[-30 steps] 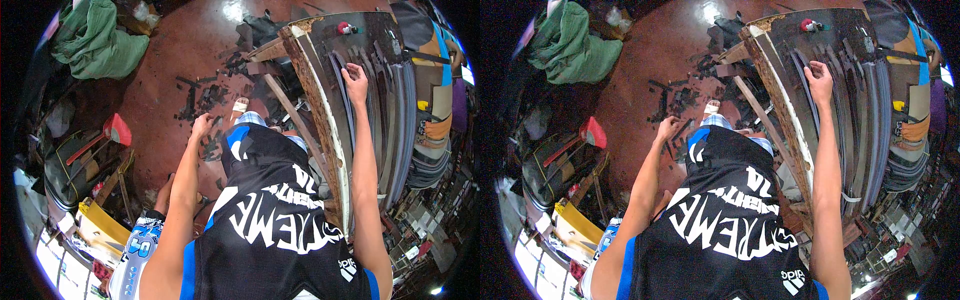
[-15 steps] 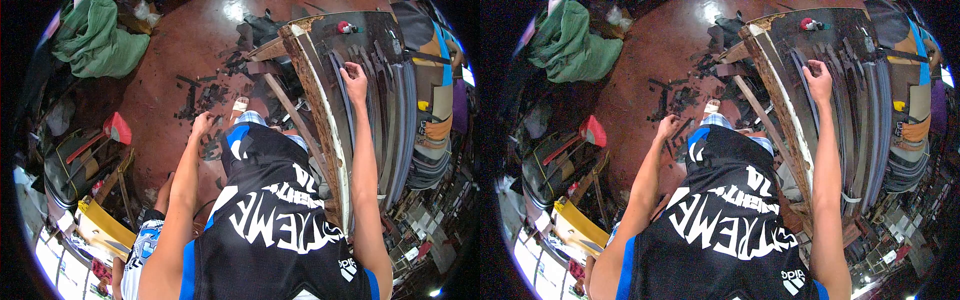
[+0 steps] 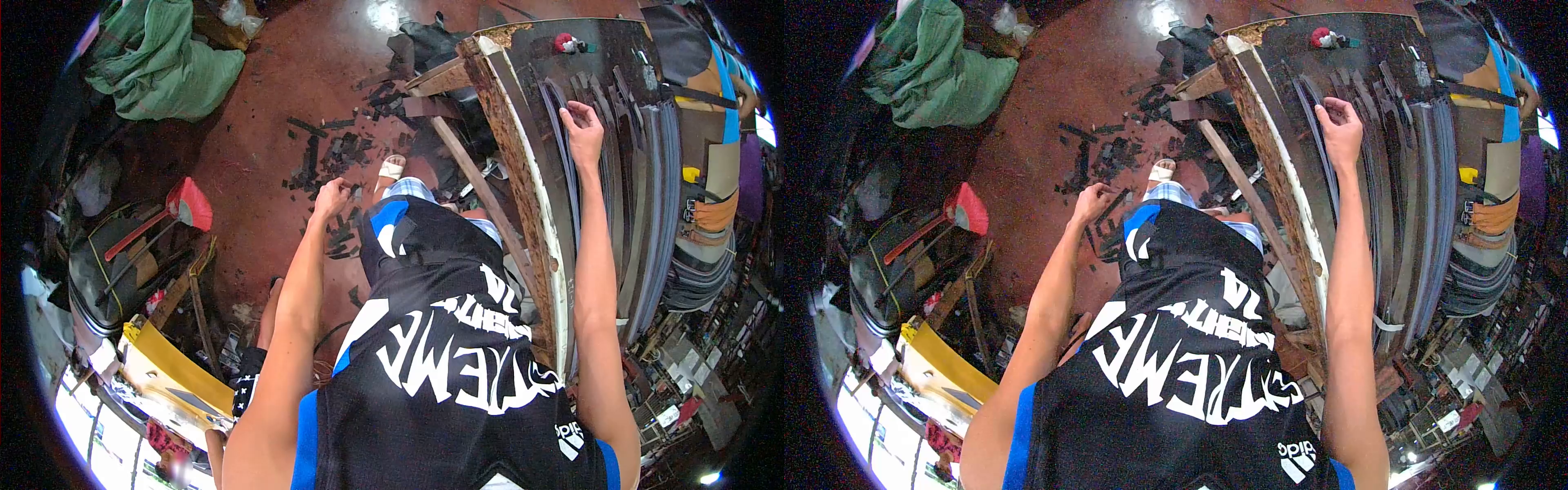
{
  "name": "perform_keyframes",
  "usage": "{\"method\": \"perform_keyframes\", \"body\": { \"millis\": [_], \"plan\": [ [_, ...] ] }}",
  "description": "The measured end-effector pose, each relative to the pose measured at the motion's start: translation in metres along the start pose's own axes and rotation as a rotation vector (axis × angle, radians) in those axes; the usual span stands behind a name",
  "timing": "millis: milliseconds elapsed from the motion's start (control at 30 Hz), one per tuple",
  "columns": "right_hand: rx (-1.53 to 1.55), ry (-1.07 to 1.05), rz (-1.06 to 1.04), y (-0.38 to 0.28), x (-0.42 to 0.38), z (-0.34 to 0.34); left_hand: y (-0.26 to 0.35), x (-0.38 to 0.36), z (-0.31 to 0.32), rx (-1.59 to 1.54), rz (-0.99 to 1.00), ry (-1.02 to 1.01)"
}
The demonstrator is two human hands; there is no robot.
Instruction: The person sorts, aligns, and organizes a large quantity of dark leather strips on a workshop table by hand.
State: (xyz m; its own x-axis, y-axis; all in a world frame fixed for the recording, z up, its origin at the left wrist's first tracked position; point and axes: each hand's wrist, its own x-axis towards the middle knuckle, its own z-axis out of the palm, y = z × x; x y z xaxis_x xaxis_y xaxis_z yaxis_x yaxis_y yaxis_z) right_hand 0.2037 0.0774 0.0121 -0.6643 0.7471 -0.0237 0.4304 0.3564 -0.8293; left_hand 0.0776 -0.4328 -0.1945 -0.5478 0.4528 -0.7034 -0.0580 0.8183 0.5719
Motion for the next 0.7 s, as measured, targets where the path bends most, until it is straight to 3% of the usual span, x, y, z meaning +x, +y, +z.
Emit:
{"method": "perform_keyframes", "body": {
  "millis": [100, 400, 700],
  "plan": [
    [-0.195, 0.029, -0.039, -0.005, -0.004, 0.006, 0.002, -0.002, -0.001, -0.007, -0.006, -0.001],
    [-0.379, 0.037, -0.076, -0.015, -0.007, 0.008, -0.012, 0.002, 0.004, 0.053, 0.086, 0.087],
    [-0.349, 0.024, -0.096, -0.016, -0.004, 0.009, -0.005, 0.002, 0.001, 0.045, 0.079, 0.053]
  ]
}}
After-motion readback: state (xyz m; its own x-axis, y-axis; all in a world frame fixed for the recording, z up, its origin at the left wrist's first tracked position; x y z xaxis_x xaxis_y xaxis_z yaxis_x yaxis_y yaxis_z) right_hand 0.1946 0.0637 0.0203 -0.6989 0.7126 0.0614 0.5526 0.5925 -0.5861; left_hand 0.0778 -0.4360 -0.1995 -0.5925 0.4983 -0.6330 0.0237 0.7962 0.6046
